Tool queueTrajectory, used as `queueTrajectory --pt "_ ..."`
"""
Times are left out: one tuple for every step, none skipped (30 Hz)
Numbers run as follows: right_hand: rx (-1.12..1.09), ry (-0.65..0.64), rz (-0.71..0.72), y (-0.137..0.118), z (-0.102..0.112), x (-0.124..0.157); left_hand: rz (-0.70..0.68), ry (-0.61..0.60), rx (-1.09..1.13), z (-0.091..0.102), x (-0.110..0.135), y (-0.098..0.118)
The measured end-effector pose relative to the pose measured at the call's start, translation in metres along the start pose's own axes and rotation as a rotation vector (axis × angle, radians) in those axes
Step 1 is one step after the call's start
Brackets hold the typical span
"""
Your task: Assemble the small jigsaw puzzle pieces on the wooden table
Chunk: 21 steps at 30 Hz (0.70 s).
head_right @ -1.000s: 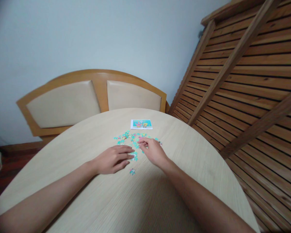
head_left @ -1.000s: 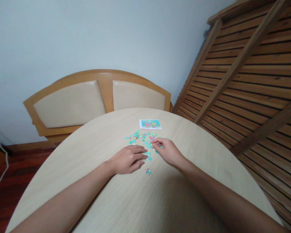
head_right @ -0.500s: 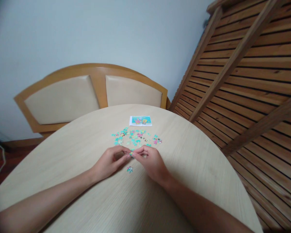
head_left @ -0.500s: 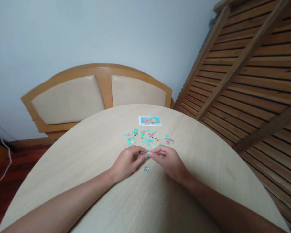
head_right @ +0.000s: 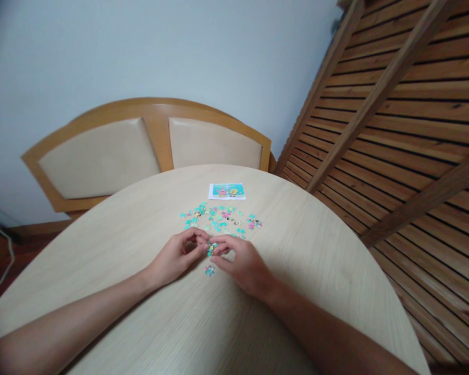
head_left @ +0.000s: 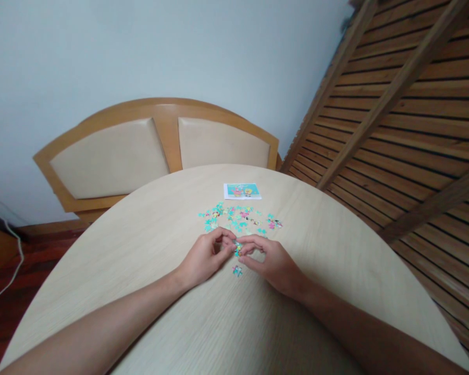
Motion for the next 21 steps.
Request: queueTrajectory --pt "0.022 -0.005 0.013 0.000 0.000 0.000 -0.001 -0.004 0.008 0.000 0.000 0.000" --pt "0.045 -0.010 0.025 0.000 0.001 0.000 -0.003 -0.010 0.010 0.000 0.000 -0.001" --pt "0.065 -0.017 0.036 0.001 0.001 0.000 -0.005 -0.013 0.008 0.000 0.000 -0.001" --pt "0.082 -0.026 0.045 0.002 0.002 -0.001 -0.006 -0.017 0.004 -0.001 -0.001 -0.002" --pt "0.093 -0.034 0.050 0.002 0.002 -0.001 -0.006 -0.023 0.003 -0.001 -0.001 -0.003" --pt "0.100 -0.042 0.053 0.003 0.003 -0.001 -0.005 -0.029 0.004 -0.001 -0.001 -0.003" --pt "0.107 -0.048 0.056 0.003 0.003 -0.001 -0.004 -0.034 0.005 -0.002 -0.001 -0.004" --pt "0.114 -0.053 0.063 0.003 0.003 -0.001 -0.002 -0.037 0.006 -0.002 -0.002 -0.004" --pt "0.123 -0.058 0.071 0.003 0.003 -0.002 -0.001 -0.038 0.006 -0.002 -0.002 -0.004" --pt "0.137 -0.065 0.082 0.002 0.003 -0.002 -0.003 -0.039 0.006 -0.002 -0.002 -0.004" --pt "0.152 -0.072 0.095 0.001 0.003 -0.002 -0.004 -0.040 0.007 -0.002 -0.002 -0.004" --pt "0.170 -0.078 0.110 0.001 0.003 -0.002 -0.005 -0.041 0.007 -0.002 -0.002 -0.004" --pt "0.189 -0.085 0.123 0.000 0.003 -0.003 -0.007 -0.043 0.008 -0.003 -0.002 -0.004" --pt "0.208 -0.090 0.133 0.000 0.003 -0.003 -0.008 -0.043 0.005 -0.003 -0.002 -0.004" --pt "0.225 -0.092 0.140 0.001 0.005 -0.003 -0.009 -0.041 0.000 -0.003 -0.002 -0.005" --pt "0.237 -0.093 0.142 0.001 0.007 -0.004 -0.012 -0.037 -0.006 -0.002 -0.003 -0.005" --pt "0.242 -0.089 0.137 0.002 0.010 -0.004 -0.018 -0.029 -0.011 -0.002 -0.003 -0.005" --pt "0.238 -0.082 0.125 0.004 0.013 -0.005 -0.027 -0.018 -0.021 0.000 -0.003 -0.005" --pt "0.226 -0.075 0.109 0.006 0.017 -0.005 -0.037 -0.001 -0.044 0.002 -0.003 -0.005" --pt "0.210 -0.069 0.090 0.008 0.020 -0.005 -0.047 0.019 -0.089 0.004 -0.003 -0.005" --pt "0.192 -0.066 0.071 0.010 0.022 -0.006 -0.058 0.041 -0.154 0.006 -0.003 -0.004"
Point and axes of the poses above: each hand's wrist, its own x-axis away from the middle knuckle, its own z-axis out of the back of the hand, y = z × x, the point moved 6 cm from there along -x, towards the middle knuckle, and after that the axes turned 13 degrees about z, right-handed, at the moved point
